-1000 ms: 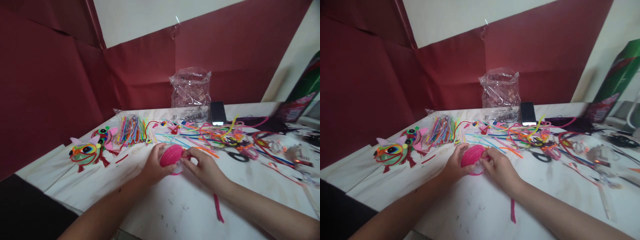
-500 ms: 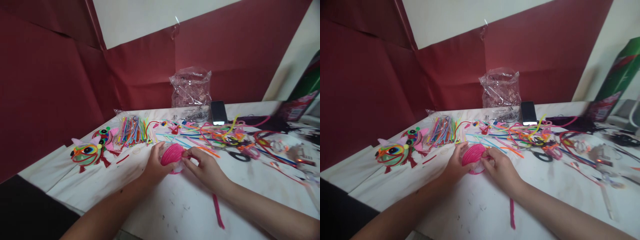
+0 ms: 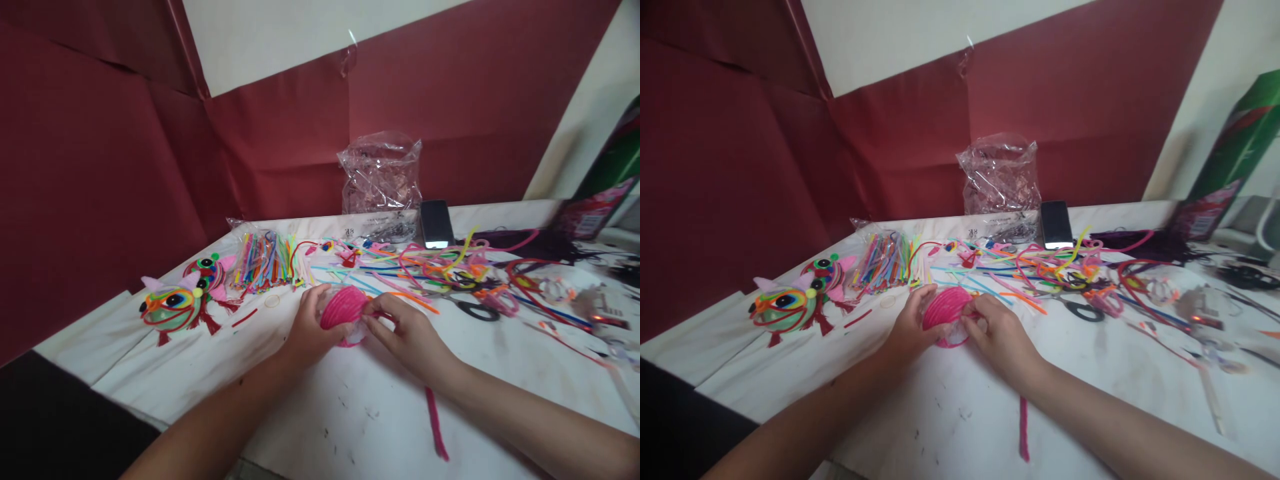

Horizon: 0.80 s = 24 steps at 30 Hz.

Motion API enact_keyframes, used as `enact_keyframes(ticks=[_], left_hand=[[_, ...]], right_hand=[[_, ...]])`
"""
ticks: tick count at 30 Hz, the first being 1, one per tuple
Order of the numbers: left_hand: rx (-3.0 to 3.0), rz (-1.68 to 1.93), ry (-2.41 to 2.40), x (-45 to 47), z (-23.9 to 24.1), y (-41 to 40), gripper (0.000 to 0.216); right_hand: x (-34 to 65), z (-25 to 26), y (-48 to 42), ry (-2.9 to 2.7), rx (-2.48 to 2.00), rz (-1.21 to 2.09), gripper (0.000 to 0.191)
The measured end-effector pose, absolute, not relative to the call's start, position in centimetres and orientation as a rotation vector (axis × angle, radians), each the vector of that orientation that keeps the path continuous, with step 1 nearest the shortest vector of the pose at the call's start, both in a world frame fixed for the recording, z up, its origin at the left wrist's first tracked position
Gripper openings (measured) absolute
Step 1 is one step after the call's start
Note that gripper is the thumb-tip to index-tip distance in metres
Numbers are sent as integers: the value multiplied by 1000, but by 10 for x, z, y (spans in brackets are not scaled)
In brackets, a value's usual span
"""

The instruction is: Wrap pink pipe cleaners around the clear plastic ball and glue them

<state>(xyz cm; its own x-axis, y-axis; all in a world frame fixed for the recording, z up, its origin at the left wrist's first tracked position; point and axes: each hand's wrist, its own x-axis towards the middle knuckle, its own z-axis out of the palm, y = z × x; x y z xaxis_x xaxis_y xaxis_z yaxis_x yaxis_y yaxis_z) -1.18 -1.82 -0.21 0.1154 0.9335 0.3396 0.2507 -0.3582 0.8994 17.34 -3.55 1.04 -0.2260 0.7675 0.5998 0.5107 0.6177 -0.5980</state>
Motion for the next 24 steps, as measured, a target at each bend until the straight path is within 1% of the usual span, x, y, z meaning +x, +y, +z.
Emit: enact_keyframes(ticks=[7,11,17,21,24], left_hand=[[1778,1176,1036,-18,2,-17,83],[1778,1157,1057,-17,7,-19,85],[1782,1163,1069,-16,7,-20,79],[1735,1179,1096,-13,9,-22,70],[1735,1194,1135,-11,9,-23,67]], right_hand=[[174,10,-32,-1888,-1036,327,10],[176,9,-30,-1872,-1027,332,8],[176,8,-31,-1880,-1011,342,8],[174,10,-35,-1913,-1004,334,10],[172,10,-37,-1915,-998,329,11]])
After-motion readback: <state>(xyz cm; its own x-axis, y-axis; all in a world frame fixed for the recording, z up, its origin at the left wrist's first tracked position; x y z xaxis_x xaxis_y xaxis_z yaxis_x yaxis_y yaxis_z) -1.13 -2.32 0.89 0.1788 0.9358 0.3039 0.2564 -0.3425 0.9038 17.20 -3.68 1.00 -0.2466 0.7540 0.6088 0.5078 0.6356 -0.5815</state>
